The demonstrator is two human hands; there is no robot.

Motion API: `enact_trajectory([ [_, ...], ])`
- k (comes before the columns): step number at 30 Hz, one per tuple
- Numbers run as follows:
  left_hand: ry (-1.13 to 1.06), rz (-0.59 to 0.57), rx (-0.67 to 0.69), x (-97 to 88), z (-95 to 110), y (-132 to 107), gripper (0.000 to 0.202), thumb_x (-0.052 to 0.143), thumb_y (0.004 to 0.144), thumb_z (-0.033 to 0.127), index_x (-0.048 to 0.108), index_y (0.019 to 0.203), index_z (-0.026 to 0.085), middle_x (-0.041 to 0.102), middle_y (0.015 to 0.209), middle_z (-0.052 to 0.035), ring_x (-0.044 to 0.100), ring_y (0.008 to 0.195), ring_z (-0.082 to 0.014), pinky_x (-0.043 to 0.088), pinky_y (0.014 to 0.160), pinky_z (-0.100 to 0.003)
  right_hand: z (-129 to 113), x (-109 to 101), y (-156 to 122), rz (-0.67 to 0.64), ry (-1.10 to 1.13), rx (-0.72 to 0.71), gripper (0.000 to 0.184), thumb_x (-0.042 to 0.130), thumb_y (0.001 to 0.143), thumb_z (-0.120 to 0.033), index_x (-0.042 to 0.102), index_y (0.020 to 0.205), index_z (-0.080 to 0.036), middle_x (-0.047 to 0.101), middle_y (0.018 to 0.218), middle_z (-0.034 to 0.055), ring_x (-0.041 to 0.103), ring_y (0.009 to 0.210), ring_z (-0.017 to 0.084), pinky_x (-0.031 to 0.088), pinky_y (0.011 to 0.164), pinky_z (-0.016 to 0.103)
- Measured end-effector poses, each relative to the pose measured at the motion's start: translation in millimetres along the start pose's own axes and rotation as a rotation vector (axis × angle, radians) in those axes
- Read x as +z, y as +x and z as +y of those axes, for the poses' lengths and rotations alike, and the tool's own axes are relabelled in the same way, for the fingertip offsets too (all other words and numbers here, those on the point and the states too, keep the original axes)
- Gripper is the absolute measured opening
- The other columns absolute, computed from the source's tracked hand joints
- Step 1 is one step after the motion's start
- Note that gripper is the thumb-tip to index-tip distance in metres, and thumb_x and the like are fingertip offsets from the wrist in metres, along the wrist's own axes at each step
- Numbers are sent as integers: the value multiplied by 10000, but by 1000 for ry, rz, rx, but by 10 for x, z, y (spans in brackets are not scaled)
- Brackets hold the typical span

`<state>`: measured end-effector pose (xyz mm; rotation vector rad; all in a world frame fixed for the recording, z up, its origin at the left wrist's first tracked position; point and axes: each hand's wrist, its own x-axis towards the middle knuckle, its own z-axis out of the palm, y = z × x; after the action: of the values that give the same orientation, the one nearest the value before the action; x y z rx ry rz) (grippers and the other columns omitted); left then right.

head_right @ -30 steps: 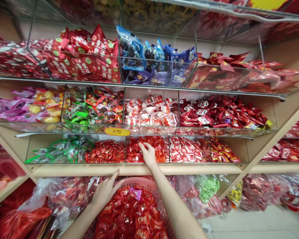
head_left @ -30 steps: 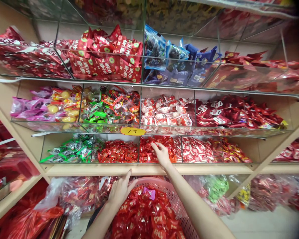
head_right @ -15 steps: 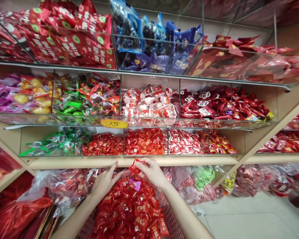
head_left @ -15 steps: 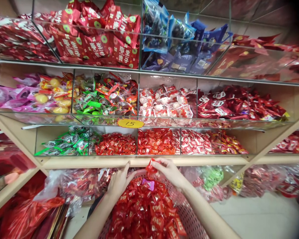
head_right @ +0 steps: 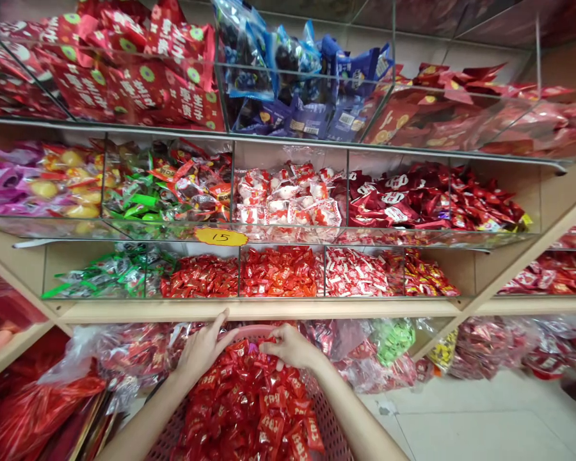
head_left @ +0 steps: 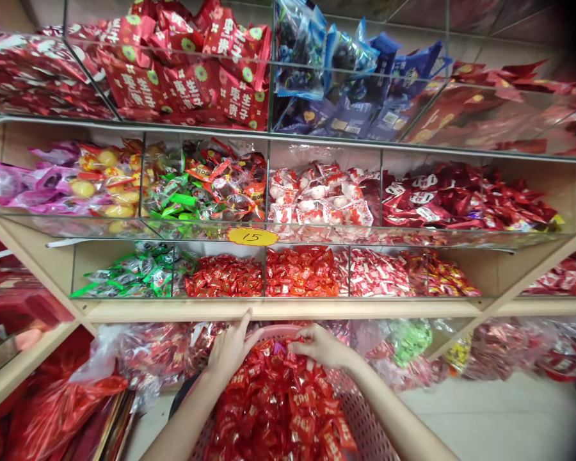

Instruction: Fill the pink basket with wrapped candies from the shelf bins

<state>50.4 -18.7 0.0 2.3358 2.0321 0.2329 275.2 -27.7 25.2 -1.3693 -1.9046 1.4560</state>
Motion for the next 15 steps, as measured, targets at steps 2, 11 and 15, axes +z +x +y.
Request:
enact_trajectory([
  [2, 2, -1, 2, 0, 1, 2, 592, 219, 827, 558, 229, 1331, 248, 653, 831, -99, 620, 789, -239, 415, 661, -288, -7, -10, -3, 17, -15, -8, 414, 532, 684, -547, 581, 714, -137, 452, 480, -52, 513, 389, 84, 250, 353, 156],
  [11, -8, -2, 4, -11, 3, -3, 593, 231, 825, 558, 228, 1329, 246, 651, 847, -99, 621, 776, -237, 414, 648, -285, 11, -76, -37, 69, -85, 25, 423, 509, 702, -539, 615, 748, -132, 491, 471, -43, 462, 358, 70, 301, 375, 172],
  [15, -15, 21, 10, 5, -3, 0, 589, 232, 820, 569, 246, 1319, 257, 656, 831, -87, 623, 769, -250, 416, 637, -294, 67, -84, -30, 79, -177, 41, 386, 530, 688, -510, 612, 689, -133, 505, 468, -37, 444, 359, 79, 309, 389, 191],
])
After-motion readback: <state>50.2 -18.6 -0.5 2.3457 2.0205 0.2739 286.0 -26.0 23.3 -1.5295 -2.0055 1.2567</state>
